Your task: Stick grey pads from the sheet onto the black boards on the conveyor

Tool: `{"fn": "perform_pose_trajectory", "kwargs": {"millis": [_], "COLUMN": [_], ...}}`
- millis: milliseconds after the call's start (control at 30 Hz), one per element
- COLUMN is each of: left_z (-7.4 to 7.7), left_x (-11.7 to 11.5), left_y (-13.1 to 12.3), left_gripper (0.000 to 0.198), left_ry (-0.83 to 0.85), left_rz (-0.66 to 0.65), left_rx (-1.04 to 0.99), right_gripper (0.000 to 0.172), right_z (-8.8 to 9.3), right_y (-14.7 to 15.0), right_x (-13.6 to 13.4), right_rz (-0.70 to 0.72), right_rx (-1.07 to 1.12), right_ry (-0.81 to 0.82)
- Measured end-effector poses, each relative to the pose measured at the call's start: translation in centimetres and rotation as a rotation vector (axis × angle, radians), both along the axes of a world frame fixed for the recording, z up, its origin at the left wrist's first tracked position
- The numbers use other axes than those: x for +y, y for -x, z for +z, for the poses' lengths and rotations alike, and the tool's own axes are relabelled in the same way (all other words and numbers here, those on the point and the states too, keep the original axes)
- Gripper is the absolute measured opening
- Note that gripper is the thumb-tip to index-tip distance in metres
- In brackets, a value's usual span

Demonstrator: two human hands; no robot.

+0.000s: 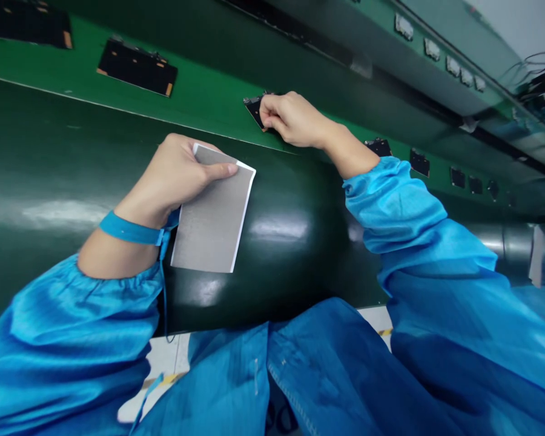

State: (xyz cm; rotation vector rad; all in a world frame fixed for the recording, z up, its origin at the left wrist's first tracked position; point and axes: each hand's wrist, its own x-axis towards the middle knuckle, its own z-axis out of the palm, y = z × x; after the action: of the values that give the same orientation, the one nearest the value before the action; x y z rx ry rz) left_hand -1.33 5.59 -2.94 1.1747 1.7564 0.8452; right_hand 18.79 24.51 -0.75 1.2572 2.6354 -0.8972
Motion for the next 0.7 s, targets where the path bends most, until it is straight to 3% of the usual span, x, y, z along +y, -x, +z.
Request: {"fn": "perform_pose_trajectory", "kwargs": {"millis": [133,333,500,567,700], "left_z": [0.6,0.3,0.3,0.4,0.3], "left_x": [0.0,0.0,0.0,-0.1,-0.1], "left_y": [-0.1,0.0,-0.1,-0.1,-0.1], "left_gripper": [0.037,0.040,0.038,0.038,0.040], "left_ry": [0.030,0.026,0.001,-0.005,-0.007], "left_rz": [0.027,0.063,0.052,0.048,0.062], "left_rx": [-0.030,-0.027,-0.027,-0.029,-0.023], "right_gripper": [0.008,0.010,0.013,0.014,0.015], "right_z": [-0.1,0.5,0.0,-0.3,-0.5], "right_y": [-0.4,-1.4,-2.6,-3.1,-3.8], "right_x": [0.3,0.6,1.3,1.6,1.7], "right_rz": [0.097,0.038,0.350,0.406,0.341], "right_rx": [-0.050,-0.172,-0.082,-0.079,-0.106], "right_ry": [-0.050,-0.012,-0.184,-0.228,-0.202]}}
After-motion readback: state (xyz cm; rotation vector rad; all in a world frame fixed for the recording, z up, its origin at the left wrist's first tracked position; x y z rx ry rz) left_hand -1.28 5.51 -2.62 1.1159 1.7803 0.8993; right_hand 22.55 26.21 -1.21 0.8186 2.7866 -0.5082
